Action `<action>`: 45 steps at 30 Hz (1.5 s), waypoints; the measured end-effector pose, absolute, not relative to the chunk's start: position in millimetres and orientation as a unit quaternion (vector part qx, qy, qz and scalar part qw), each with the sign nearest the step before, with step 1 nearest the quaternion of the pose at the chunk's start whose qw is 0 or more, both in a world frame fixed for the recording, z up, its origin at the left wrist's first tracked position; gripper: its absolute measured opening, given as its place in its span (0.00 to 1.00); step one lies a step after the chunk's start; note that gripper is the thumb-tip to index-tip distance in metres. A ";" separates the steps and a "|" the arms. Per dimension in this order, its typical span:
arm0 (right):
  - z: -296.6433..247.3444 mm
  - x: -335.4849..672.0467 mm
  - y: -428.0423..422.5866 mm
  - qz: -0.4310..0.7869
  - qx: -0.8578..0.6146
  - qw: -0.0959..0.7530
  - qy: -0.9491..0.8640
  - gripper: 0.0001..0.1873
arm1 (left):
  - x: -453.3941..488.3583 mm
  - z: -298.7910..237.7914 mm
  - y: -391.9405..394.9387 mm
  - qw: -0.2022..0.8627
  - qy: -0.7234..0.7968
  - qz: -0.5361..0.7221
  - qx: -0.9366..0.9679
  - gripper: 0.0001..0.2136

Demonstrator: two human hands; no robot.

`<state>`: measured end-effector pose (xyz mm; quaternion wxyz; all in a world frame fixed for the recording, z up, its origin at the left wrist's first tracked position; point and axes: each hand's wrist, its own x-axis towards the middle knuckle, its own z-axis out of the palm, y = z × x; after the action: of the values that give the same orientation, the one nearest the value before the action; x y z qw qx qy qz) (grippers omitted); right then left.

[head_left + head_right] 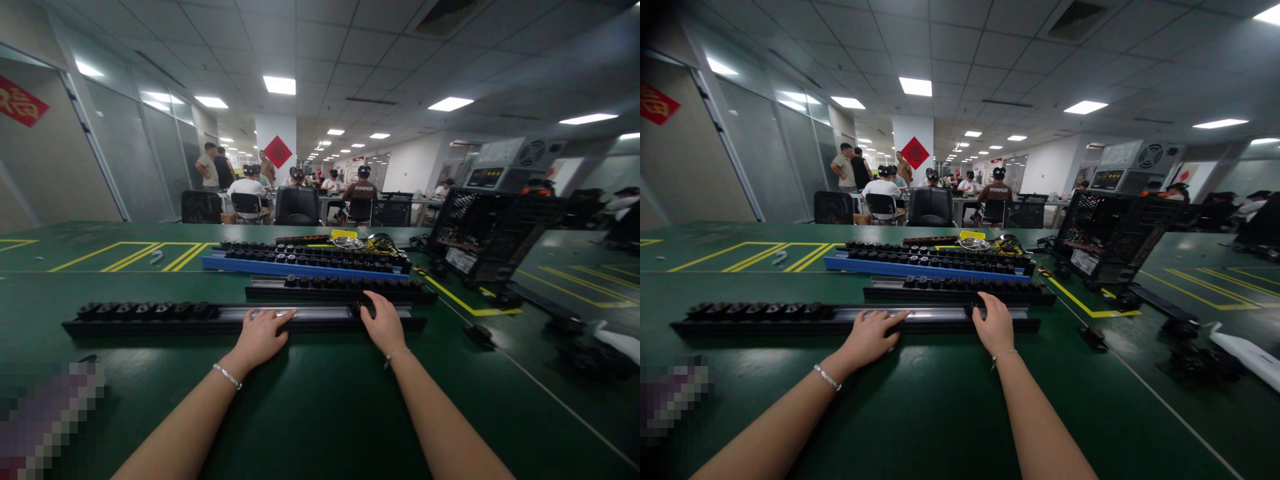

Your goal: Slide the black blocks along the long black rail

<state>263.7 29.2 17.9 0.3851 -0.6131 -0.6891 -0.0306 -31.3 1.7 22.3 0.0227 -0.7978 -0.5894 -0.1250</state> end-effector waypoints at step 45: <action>16.2 277.8 37.2 -0.062 -0.720 0.335 -0.604 0.15 | -31.4 22.3 1.9 0.022 -0.590 -0.123 -0.798 0.24</action>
<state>277.8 37.2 16.2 0.3354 -0.7204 -0.6039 -0.0619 -31.4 1.9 22.3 0.0216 -0.7978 -0.5899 -0.1231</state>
